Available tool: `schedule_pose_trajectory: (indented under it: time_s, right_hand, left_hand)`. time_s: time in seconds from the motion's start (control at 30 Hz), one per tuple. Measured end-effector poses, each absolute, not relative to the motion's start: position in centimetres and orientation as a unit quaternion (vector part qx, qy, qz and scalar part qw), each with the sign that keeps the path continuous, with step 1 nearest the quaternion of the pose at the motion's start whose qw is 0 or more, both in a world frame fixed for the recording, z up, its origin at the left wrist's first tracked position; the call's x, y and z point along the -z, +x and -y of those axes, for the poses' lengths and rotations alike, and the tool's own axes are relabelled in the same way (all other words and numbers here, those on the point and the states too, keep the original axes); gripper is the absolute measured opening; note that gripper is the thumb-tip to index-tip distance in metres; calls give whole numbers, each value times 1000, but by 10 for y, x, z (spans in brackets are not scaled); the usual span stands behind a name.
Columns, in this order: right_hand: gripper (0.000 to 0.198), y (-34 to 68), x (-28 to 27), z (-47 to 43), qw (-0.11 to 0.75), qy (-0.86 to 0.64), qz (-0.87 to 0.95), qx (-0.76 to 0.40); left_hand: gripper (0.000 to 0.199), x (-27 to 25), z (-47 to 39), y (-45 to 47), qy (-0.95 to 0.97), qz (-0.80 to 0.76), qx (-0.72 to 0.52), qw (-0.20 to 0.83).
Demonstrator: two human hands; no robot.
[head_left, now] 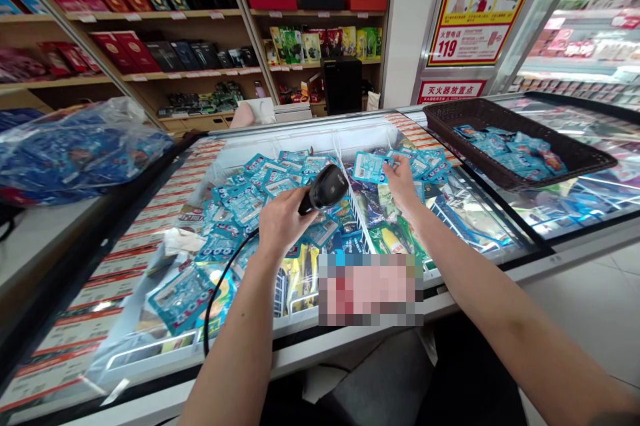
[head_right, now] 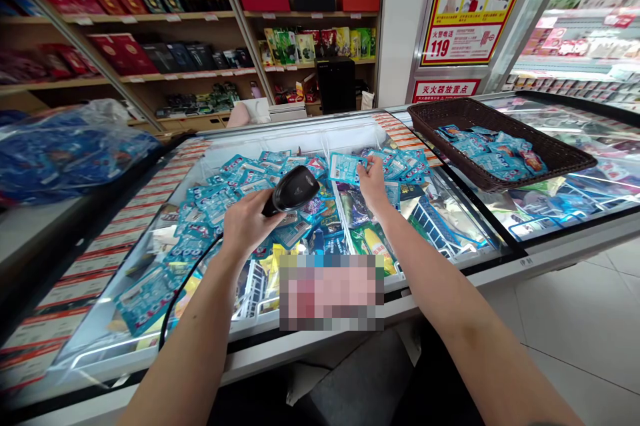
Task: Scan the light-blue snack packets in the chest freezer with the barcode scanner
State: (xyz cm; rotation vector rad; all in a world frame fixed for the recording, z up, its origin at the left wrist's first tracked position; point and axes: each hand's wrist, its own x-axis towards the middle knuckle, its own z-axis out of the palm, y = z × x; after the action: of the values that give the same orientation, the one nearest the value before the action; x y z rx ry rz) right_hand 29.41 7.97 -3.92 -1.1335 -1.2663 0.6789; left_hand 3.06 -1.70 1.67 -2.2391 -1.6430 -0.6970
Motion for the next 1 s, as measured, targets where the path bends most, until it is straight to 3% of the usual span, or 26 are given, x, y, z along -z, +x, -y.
schedule_pose_trajectory:
  time_s: [0.17,0.5,0.73,1.0]
  right_hand:
    - [35,312,27,-70,531,-581,610,-93]
    - [35,322,27,-62,391,-695,598,86]
    - [32,301,33,-55,260,-576,768,107]
    - [28,310,40,-63,263,-584,760,113]
  left_hand:
    - [39,-18,15,22,-731,607,271,154]
    - [38,-19,13,15,-685,637,308,173]
    - [43,-21,14,10,-649,665,316,191]
    - [41,-20,12,3,-619,687,321,206]
